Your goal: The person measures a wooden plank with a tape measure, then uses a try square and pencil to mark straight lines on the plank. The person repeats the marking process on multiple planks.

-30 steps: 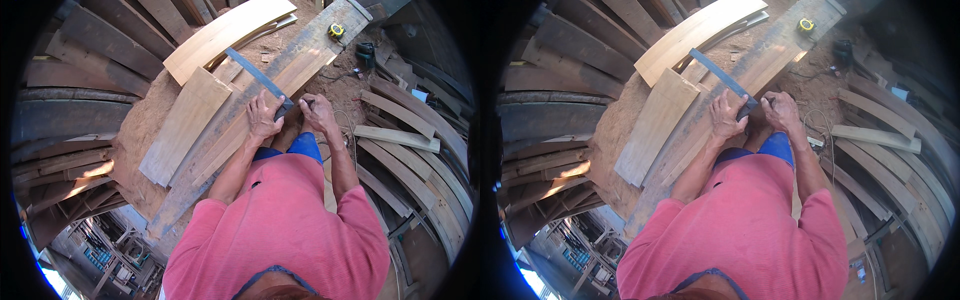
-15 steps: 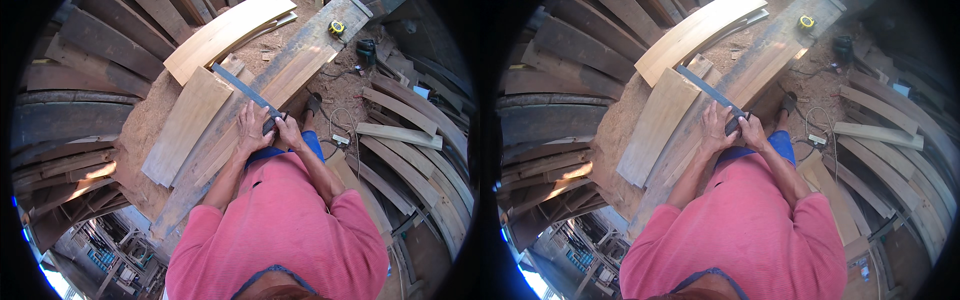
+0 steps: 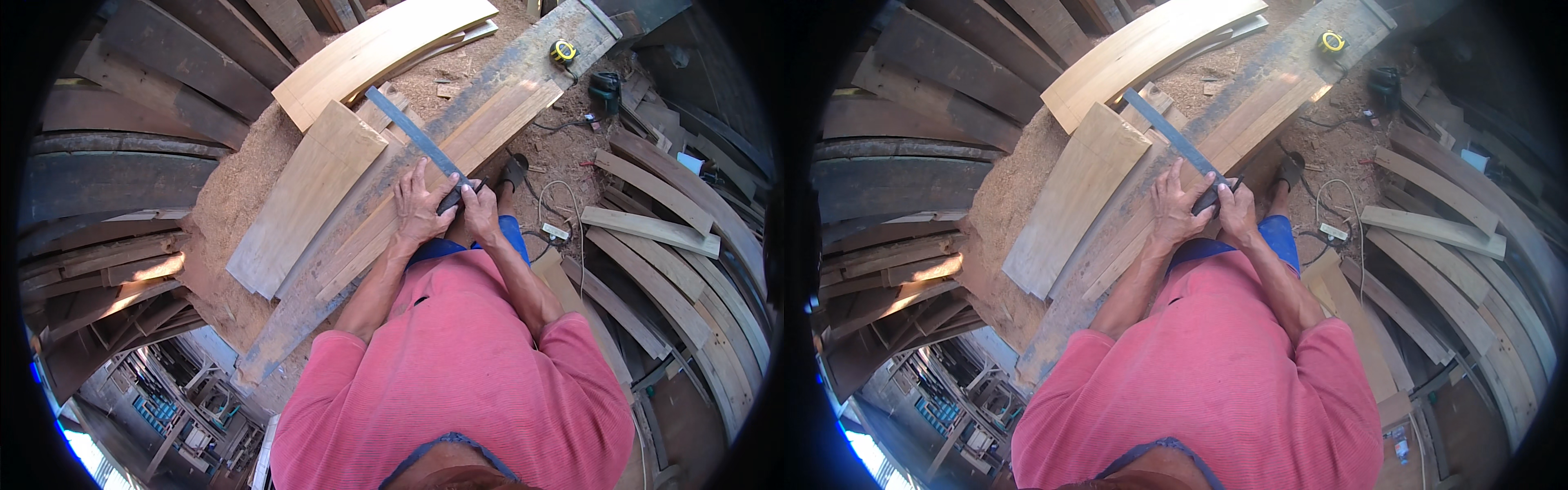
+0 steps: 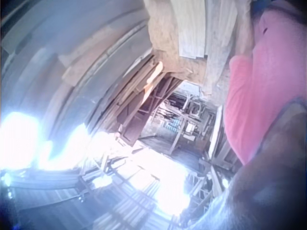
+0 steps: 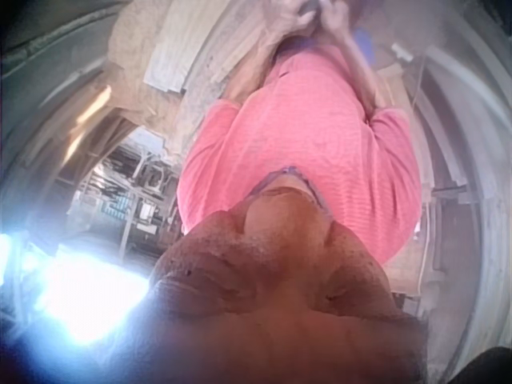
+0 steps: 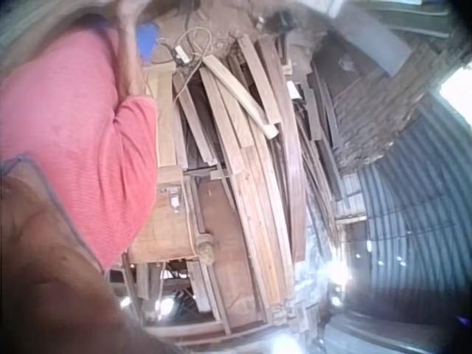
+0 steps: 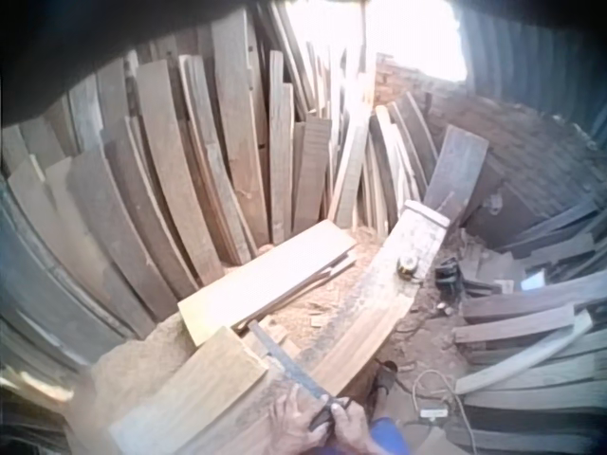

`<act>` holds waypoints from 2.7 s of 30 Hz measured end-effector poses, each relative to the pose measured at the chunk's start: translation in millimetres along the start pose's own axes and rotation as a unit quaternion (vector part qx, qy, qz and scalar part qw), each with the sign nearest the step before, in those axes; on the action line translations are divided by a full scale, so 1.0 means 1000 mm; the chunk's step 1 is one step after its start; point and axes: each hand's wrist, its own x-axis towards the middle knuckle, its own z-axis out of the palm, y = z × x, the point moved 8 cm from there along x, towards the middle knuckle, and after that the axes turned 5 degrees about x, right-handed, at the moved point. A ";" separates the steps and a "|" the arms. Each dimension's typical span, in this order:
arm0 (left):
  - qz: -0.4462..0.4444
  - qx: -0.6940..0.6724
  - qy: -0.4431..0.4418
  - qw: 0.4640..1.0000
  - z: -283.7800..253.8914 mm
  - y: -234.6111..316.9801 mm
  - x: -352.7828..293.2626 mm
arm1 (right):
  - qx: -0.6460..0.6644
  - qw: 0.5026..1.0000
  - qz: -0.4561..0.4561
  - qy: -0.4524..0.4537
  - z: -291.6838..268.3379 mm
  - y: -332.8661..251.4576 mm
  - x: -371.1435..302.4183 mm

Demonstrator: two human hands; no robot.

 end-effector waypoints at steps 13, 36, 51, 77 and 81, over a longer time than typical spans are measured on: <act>0.008 0.013 0.012 1.000 -0.002 0.002 0.001 | -0.082 0.996 -0.017 -0.006 -0.008 0.003 0.007; 0.012 0.043 0.016 0.999 -0.002 0.005 0.001 | -0.375 0.909 -0.157 0.096 -0.046 -0.050 0.014; -0.010 0.001 0.007 1.000 -0.004 0.005 0.003 | -0.374 0.880 -0.273 -0.108 0.023 -0.147 0.022; -0.019 0.015 -0.004 1.000 -0.007 0.007 0.008 | -0.375 0.870 -0.277 -0.159 0.029 -0.137 0.032; -0.005 0.013 0.014 1.000 -0.002 0.004 0.004 | -0.402 0.855 -0.278 -0.174 0.017 -0.146 0.020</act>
